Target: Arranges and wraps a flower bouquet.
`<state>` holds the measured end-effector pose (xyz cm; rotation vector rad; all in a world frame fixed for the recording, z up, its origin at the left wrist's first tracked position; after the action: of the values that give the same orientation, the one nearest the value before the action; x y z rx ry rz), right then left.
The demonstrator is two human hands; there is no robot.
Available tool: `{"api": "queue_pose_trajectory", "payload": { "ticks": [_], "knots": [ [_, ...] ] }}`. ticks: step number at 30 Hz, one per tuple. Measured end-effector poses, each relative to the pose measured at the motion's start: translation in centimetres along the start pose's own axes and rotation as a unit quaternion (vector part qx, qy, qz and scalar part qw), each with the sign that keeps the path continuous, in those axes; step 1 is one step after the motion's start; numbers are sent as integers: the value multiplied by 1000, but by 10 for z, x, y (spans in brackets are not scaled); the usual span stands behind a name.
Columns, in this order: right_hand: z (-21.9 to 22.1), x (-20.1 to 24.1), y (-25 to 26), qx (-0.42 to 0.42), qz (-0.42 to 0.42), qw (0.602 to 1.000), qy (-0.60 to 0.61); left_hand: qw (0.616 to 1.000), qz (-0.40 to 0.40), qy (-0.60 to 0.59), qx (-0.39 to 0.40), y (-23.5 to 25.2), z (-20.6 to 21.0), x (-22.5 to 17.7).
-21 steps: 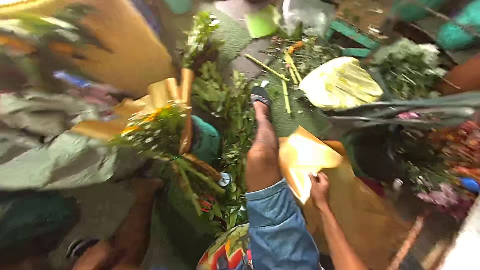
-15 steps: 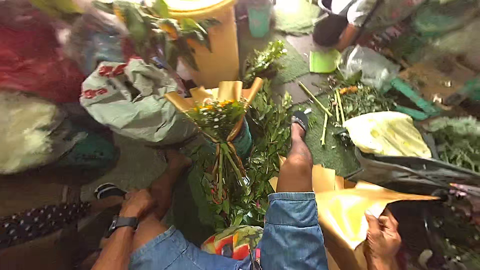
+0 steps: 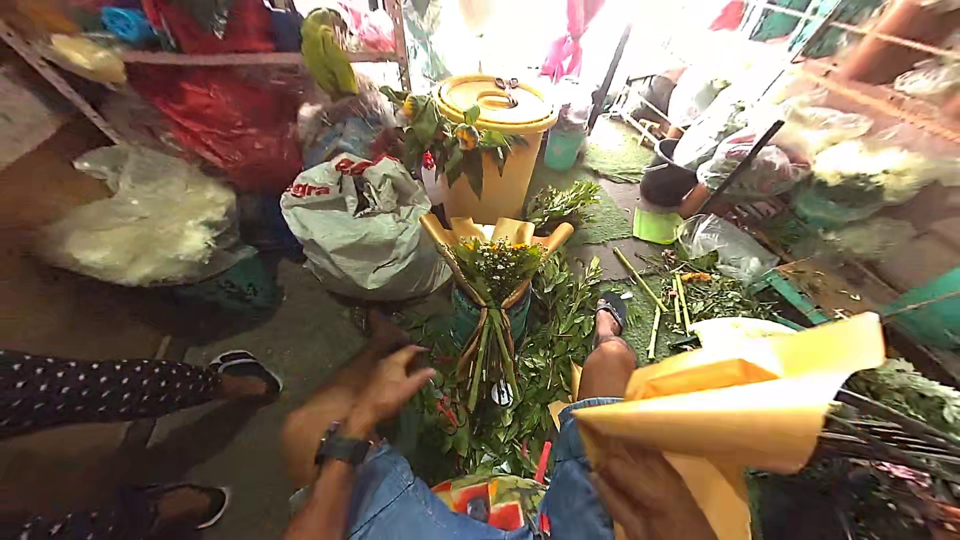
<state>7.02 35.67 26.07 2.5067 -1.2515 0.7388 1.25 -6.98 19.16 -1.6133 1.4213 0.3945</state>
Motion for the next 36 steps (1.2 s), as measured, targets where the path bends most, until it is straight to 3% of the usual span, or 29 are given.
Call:
{"api": "queue_pose_trajectory", "payload": {
  "ticks": [3,5,8,11,14,16,18,20,24,26,29,32,36],
  "knots": [
    [23,31,-12,80,33,995,54,958,184,-75,206,-32,62,-71],
    [29,26,-7,80,-47,996,0,927,263,-110,245,-54,100,-101],
    [33,20,-5,103,-133,986,5,917,294,-227,144,-79,148,-113],
    [36,21,-13,120,-140,982,47,896,166,-411,-27,-85,183,-117],
    [36,12,-16,55,-68,994,70,838,85,-530,-99,-68,194,-109],
    [38,2,-18,-21,28,999,8,825,58,-552,-111,-60,206,-98],
    [34,-15,-17,-39,101,994,-29,819,62,-560,-108,-53,212,-92],
    [25,-30,-15,-18,130,991,-13,822,79,-554,-106,-52,211,-89],
    [-20,-37,14,11,91,994,52,850,141,-499,-96,-60,182,-101],
    [-47,-19,36,-9,53,993,109,891,154,-405,-136,-64,163,-117],
    [-68,39,65,6,10,973,229,950,153,-173,-209,-65,146,-156],
    [-74,74,87,17,54,984,168,953,222,-35,-204,-67,148,-202],
    [-96,47,93,-97,58,991,78,925,346,-32,-156,-68,163,-219]
  ]
}}
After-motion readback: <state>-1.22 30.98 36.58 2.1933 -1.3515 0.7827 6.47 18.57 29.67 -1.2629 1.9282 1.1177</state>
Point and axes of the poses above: each hand's wrist, its own y-axis towards the middle knuckle, its own z-axis out of the palm, x = y × z, the point moved 1 cm from there along y, towards the middle knuckle, and after that the axes turned 11 degrees about x, right-handed, at the moved point
